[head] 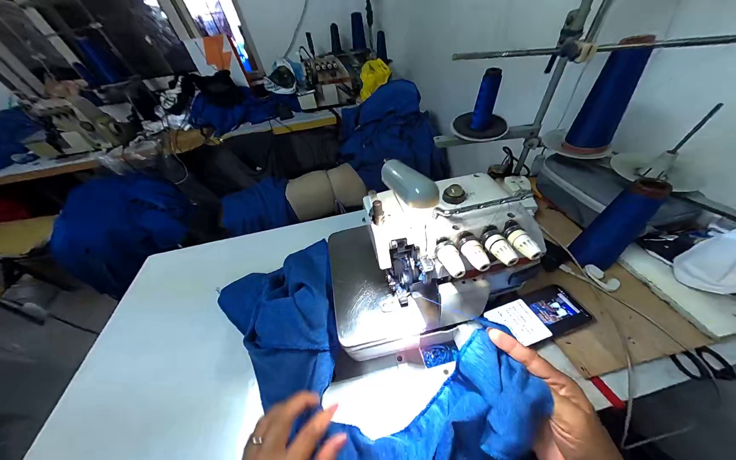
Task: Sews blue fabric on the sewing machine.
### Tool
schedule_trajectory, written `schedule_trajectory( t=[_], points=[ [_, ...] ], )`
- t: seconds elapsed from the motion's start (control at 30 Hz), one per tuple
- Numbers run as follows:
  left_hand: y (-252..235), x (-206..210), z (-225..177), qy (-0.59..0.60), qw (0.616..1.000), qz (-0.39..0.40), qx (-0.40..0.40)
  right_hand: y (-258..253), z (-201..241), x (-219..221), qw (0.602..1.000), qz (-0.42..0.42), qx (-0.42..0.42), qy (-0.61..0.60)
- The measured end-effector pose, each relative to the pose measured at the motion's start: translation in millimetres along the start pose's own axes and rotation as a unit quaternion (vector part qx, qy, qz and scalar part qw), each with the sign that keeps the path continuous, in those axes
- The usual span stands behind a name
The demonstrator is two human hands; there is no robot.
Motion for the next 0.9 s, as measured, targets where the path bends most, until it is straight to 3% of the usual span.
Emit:
schedule_trajectory(
  t=[0.07, 0.13, 0.23, 0.33, 0.4, 0.43, 0.5, 0.57, 0.6, 0.63, 0.7, 0.77, 0.9],
  points=[
    [-12, 8, 17, -0.05, 0.999, 0.016, 0.001, 17, 8, -1, 1.0, 0.02, 0.015, 0.013],
    [-10, 18, 17, -0.065, 0.994, 0.085, -0.03, 29, 16, -3, 0.998, 0.029, 0.043, 0.024],
    [-3, 0, -24, -0.095, 0.961, 0.236, -0.11, 42, 22, -5, 0.992, 0.063, 0.086, 0.066],
    [2, 4, -37, -0.085, 0.989, 0.12, -0.03, 42, 15, 1, 0.99, 0.097, 0.096, 0.048],
    [-12, 24, -53, 0.023, 0.999, 0.031, 0.012, 42, 6, 7, 0.99, 0.111, 0.088, 0.01],
    [-21, 40, -60, 0.115, 0.993, 0.026, 0.026, 43, 2, 10, 0.99, 0.112, 0.088, -0.011],
    [-40, 80, -70, 0.347, 0.933, 0.087, 0.041, 44, -3, 12, 0.989, 0.117, 0.092, -0.016],
    [-50, 114, -75, 0.508, 0.854, 0.111, -0.017, 45, -1, 8, 0.982, 0.145, 0.052, 0.114],
    [-53, 125, -77, 0.545, 0.831, 0.095, -0.061, 43, 3, 4, 0.958, 0.154, -0.001, 0.24],
    [-56, 134, -77, 0.552, 0.826, 0.075, -0.092, 39, 7, -2, 0.911, 0.142, -0.071, 0.381],
    [-58, 146, -73, 0.531, 0.84, 0.05, -0.102, 26, 9, -13, 0.769, 0.081, -0.174, 0.61],
    [-55, 154, -70, 0.488, 0.867, 0.027, -0.094, 17, 5, -24, 0.66, 0.081, -0.169, 0.727],
    [-50, 158, -67, 0.422, 0.905, 0.01, -0.062, 16, -17, -27, 0.576, 0.115, -0.16, 0.793]
  ],
)
Point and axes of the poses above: each hand's wrist, its own y-axis away from the middle knuckle, its own x-axis out of the palm, z = x × y, the point moved 1 cm from there along -y, towards the middle knuckle, and after that the axes turned 8 degrees about -x, right-handed, at the moved point
